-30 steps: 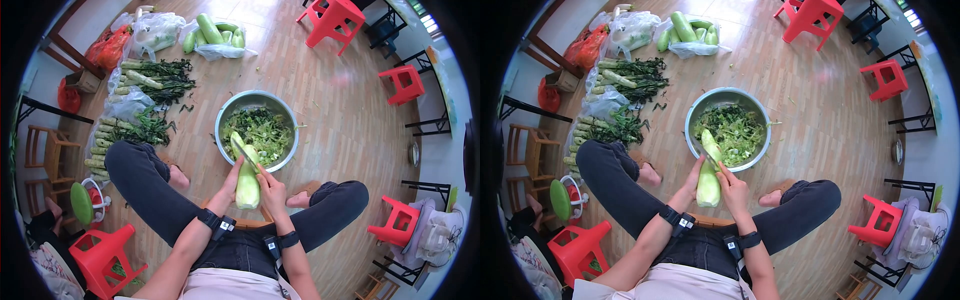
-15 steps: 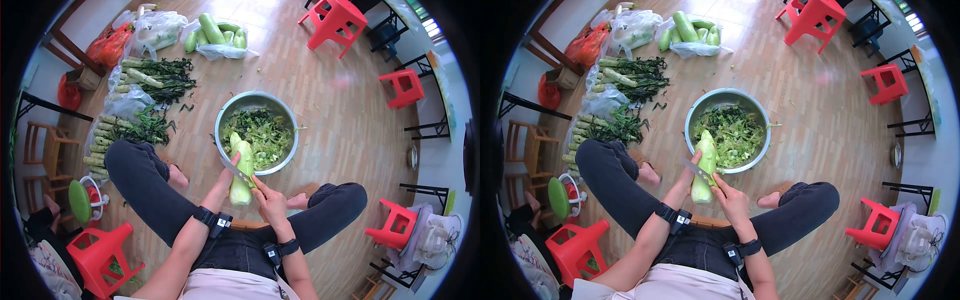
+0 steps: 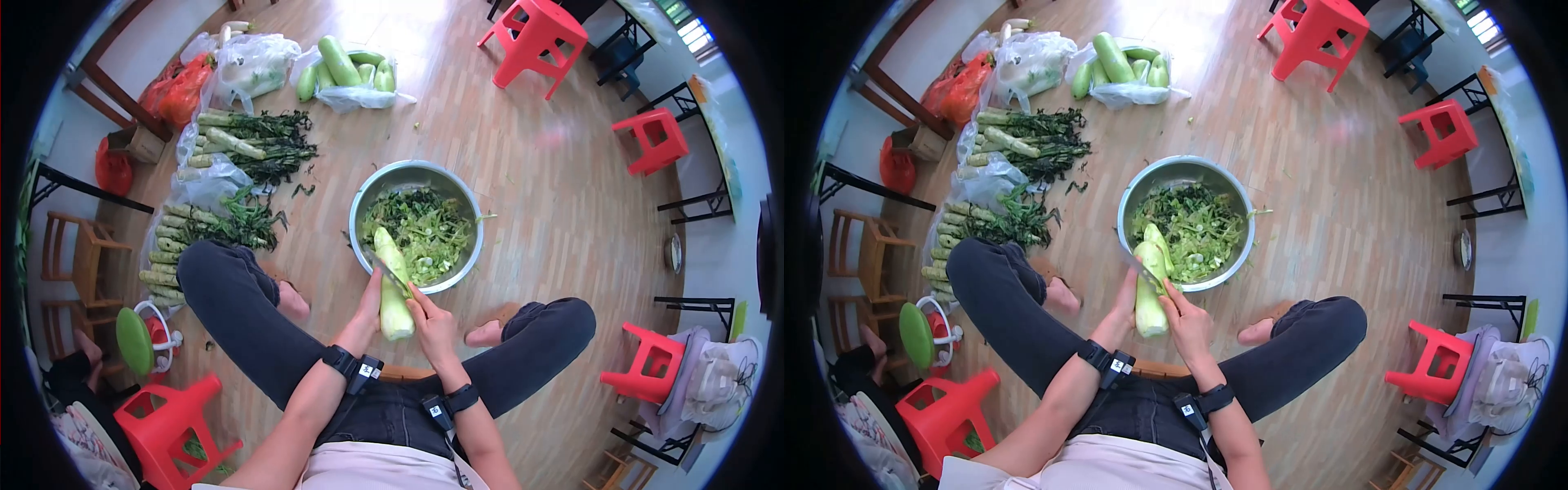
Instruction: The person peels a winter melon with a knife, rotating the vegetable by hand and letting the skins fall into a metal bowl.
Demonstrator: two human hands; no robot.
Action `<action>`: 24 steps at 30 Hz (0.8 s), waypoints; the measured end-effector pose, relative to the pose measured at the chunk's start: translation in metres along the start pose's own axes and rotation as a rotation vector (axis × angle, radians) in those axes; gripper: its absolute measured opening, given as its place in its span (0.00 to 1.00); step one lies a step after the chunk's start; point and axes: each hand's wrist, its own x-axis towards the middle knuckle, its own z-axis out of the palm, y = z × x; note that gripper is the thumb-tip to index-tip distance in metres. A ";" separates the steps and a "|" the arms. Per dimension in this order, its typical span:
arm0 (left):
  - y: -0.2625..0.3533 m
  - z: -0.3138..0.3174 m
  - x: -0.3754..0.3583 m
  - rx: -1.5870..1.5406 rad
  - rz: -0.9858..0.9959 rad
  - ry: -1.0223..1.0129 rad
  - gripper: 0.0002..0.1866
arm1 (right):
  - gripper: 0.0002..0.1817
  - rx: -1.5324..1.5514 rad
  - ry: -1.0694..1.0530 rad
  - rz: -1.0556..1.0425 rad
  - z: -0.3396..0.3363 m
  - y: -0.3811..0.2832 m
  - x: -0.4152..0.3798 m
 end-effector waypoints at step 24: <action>0.015 0.000 -0.011 -0.022 -0.038 -0.078 0.32 | 0.29 0.021 0.156 0.190 0.026 0.073 0.051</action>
